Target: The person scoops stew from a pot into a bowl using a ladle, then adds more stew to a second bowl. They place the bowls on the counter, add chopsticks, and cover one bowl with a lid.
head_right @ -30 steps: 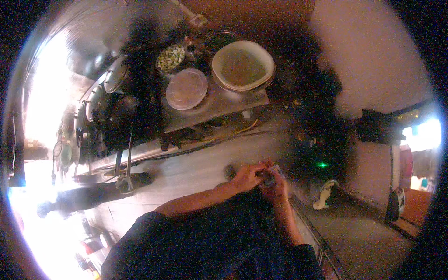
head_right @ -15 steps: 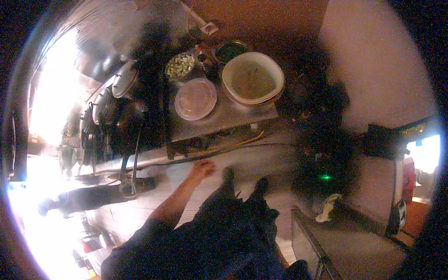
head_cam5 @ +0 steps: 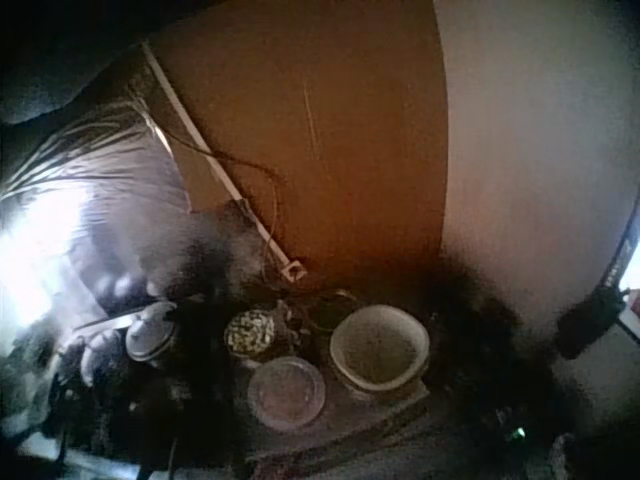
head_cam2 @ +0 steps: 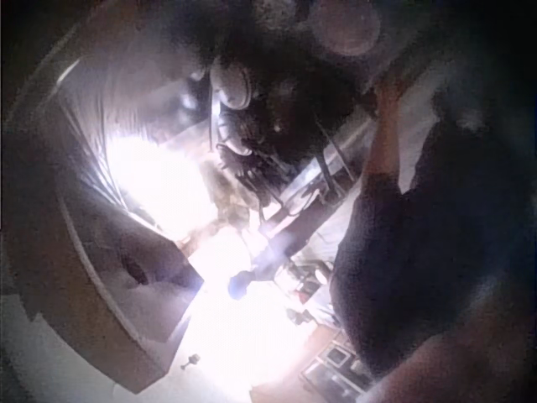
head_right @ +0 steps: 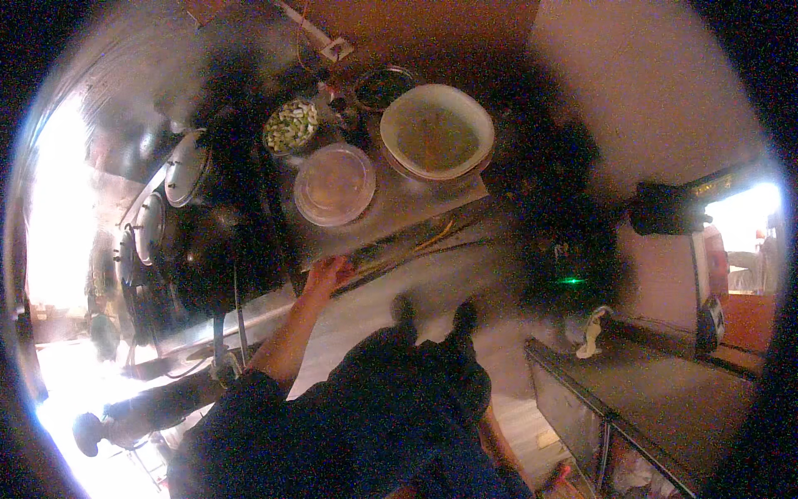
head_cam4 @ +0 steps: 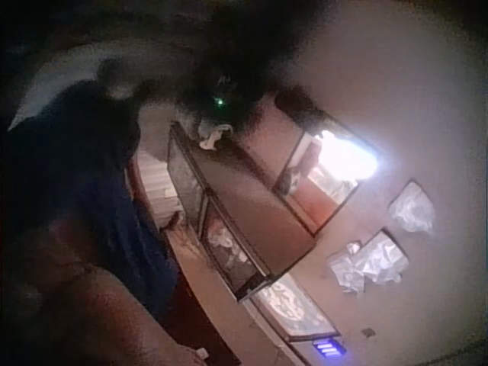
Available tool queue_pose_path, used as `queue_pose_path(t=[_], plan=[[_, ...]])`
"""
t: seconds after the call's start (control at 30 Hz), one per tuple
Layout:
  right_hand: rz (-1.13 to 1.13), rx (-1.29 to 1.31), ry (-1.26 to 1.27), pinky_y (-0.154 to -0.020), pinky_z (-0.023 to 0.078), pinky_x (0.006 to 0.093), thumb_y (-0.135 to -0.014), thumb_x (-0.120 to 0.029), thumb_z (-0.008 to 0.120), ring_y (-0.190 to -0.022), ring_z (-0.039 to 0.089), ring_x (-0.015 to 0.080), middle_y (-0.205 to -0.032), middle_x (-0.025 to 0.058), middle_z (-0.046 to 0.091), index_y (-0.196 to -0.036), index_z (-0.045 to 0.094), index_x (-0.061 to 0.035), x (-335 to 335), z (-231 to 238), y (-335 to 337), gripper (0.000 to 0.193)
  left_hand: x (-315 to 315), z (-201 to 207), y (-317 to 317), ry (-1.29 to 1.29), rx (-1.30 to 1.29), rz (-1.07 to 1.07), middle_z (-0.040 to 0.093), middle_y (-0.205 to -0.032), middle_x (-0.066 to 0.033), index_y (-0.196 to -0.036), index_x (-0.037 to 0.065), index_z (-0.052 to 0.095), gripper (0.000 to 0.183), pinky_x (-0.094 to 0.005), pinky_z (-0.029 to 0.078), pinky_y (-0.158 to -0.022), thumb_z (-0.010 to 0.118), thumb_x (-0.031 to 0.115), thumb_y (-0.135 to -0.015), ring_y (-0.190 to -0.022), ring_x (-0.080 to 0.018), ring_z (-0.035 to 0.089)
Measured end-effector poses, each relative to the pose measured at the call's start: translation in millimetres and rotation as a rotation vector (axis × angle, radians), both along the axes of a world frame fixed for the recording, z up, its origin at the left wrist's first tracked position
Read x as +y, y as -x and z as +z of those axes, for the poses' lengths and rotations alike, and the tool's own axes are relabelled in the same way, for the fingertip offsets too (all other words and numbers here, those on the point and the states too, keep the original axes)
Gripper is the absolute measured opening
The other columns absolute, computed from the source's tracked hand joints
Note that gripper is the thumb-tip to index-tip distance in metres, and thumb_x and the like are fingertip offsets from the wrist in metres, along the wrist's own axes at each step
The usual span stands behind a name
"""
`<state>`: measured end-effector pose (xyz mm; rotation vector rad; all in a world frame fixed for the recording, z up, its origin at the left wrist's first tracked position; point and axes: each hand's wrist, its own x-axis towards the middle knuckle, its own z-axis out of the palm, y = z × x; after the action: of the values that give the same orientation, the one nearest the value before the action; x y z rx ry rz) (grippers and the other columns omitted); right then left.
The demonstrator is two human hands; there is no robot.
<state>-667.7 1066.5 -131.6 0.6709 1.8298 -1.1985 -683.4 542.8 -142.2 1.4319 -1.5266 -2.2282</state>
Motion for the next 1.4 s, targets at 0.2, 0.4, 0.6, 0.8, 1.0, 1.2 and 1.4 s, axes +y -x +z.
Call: queue_pose_path(t=[0.2, 0.4, 0.6, 0.8, 1.0, 1.2, 1.4], plan=[[0.198, 0.085, 0.153, -0.072, 0.054, 0.0391, -0.096, -0.015, 0.058, -0.081, 0.065, 0.0235, -0.095, 0.0086, 0.069, -0.109, 0.064, -0.0056, -94.1, -8.4, 34.8, 0.017, -25.3, 4.3, -21.9, 0.063, -0.054, -0.102, 0.070, -0.085, -0.0102, -0.096, 0.000, 0.066, 0.024, -0.0273, 0.054, -0.058, 0.061, 0.023, -0.101, -0.066, -0.0163, 0.066], [0.342, 0.150, 0.209, -0.071, 0.053, 0.0395, -0.096, -0.016, 0.057, -0.080, 0.065, 0.0240, -0.093, 0.0088, 0.069, -0.105, 0.065, -0.0055, -132.7, 7.9, 54.7, 0.016, -25.2, 0.3, -43.0, 0.038, -0.075, -0.040, 0.070, -0.085, -0.0099, -0.098, 0.000, 0.068, 0.025, -0.0286, 0.053, -0.057, 0.061, 0.024, -0.101, -0.065, -0.0161, 0.065], [0.372, 0.149, 0.062, -0.071, 0.053, 0.0398, -0.096, -0.017, 0.057, -0.079, 0.065, 0.0245, -0.092, 0.0090, 0.069, -0.102, 0.065, -0.0055, -80.2, 31.4, 51.6, 0.015, -20.1, -15.2, -61.2, -0.044, -0.033, 0.006, 0.071, -0.095, -0.0088, -0.105, 0.002, 0.066, 0.027, -0.0311, 0.059, -0.067, 0.061, 0.029, -0.102, -0.079, -0.0178, 0.070], [0.323, 0.120, -0.097, -0.070, 0.053, 0.0402, -0.096, -0.018, 0.056, -0.078, 0.064, 0.0250, -0.090, 0.0093, 0.069, -0.098, 0.065, -0.0054, -17.7, 46.9, 44.9, 0.015, -15.2, -26.4, -66.3, -0.088, -0.106, 0.033, 0.072, -0.095, -0.0088, -0.109, 0.002, 0.065, 0.028, -0.0312, 0.060, -0.069, 0.063, 0.029, -0.101, -0.081, -0.0179, 0.071], [0.309, 0.109, -0.138, -0.070, 0.052, 0.0406, -0.095, -0.018, 0.056, -0.077, 0.064, 0.0255, -0.088, 0.0095, 0.068, -0.095, 0.066, -0.0054, -0.8, 54.0, 34.0, 0.016, -12.3, -18.8, -56.1, -0.057, -0.047, 0.047, 0.072, -0.095, -0.0094, -0.108, 0.001, 0.065, 0.030, -0.0296, 0.059, -0.067, 0.064, 0.030, -0.101, -0.079, -0.0173, 0.071], [0.410, 0.103, -0.138, -0.069, 0.052, 0.0409, -0.095, -0.019, 0.055, -0.076, 0.064, 0.0260, -0.087, 0.0097, 0.068, -0.091, 0.066, -0.0053, -18.5, 72.9, 2.7, 0.018, -38.7, -16.3, -42.0, -0.014, 0.054, 0.064, 0.070, -0.087, -0.0088, -0.097, 0.003, 0.065, 0.026, -0.0286, 0.059, -0.067, 0.061, 0.028, -0.101, -0.076, -0.0169, 0.070], [0.609, 0.234, -0.143, -0.069, 0.052, 0.0413, -0.095, -0.020, 0.055, -0.075, 0.064, 0.0265, -0.085, 0.0099, 0.068, -0.088, 0.067, -0.0053, -66.2, 107.5, 16.0, 0.020, -104.0, -38.7, -5.5, 0.072, 0.134, 0.040, 0.066, -0.078, -0.0074, -0.093, 0.005, 0.065, 0.026, -0.0373, 0.053, -0.057, 0.058, 0.029, -0.100, -0.069, -0.0186, 0.066]])
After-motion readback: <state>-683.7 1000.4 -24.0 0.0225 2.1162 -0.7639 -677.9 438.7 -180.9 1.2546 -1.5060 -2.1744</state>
